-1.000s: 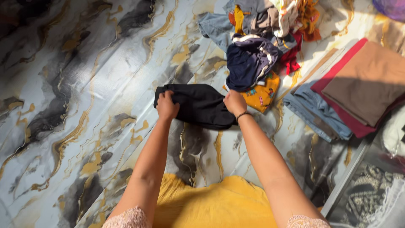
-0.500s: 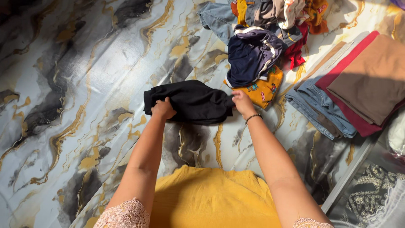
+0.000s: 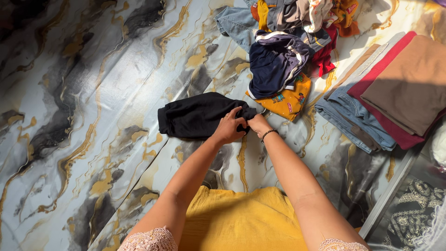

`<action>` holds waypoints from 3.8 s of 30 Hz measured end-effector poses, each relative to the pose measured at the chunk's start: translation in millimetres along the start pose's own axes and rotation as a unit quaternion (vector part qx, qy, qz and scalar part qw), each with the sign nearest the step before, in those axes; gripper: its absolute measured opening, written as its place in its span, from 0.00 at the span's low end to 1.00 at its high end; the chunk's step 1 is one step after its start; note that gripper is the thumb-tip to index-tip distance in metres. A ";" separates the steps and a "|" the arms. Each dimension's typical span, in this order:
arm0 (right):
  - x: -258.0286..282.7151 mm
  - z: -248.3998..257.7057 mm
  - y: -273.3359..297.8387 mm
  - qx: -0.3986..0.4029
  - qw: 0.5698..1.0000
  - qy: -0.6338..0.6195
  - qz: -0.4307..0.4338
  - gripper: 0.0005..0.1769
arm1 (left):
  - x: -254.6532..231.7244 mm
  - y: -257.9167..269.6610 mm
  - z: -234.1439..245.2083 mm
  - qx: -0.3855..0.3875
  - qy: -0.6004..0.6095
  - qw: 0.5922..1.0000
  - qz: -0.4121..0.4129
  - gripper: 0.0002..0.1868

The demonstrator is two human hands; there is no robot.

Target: The person folds clothes by hand, including a brown shirt, a yellow patterned garment, and black shorts, then places the folded items onto a stack near a glass cabinet.

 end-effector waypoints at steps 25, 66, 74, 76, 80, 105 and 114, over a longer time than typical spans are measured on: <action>75.6 52.3 15.1 -0.236 0.927 -0.071 0.283 0.19 | -7.7 4.7 -6.4 -0.044 0.008 0.999 0.009 0.20; 117.0 -41.9 50.2 0.101 0.975 -0.122 0.154 0.09 | 94.0 22.1 24.6 -0.136 0.194 0.908 0.345 0.24; 52.9 -34.0 16.5 -0.011 0.998 0.040 0.042 0.07 | 103.8 23.8 30.5 -0.136 0.309 0.828 0.448 0.21; 36.6 -31.6 -3.9 -0.106 0.982 0.118 0.106 0.06 | 102.2 24.3 32.2 -0.141 0.293 0.829 0.456 0.20; 4.3 -8.1 -38.9 -0.136 0.987 0.071 0.041 0.07 | 114.8 27.4 18.7 -0.126 0.334 0.854 0.377 0.16; 97.4 -45.9 84.3 0.133 0.979 -0.032 0.148 0.16 | 136.7 39.1 -19.5 -0.082 0.270 0.835 0.472 0.07; 92.5 -54.7 81.2 0.053 0.954 0.059 0.288 0.20 | 133.3 36.8 -16.0 -0.094 0.268 0.828 0.483 0.07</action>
Point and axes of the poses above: each hand's wrist, its own y-axis away from the middle knuckle, its own z-axis out of the back of the hand, x = y × z, the point moved 2 cm from there along -y, towards the middle knuckle, and after that the axes turned 13 degrees about -x, right-handed, at the moved point
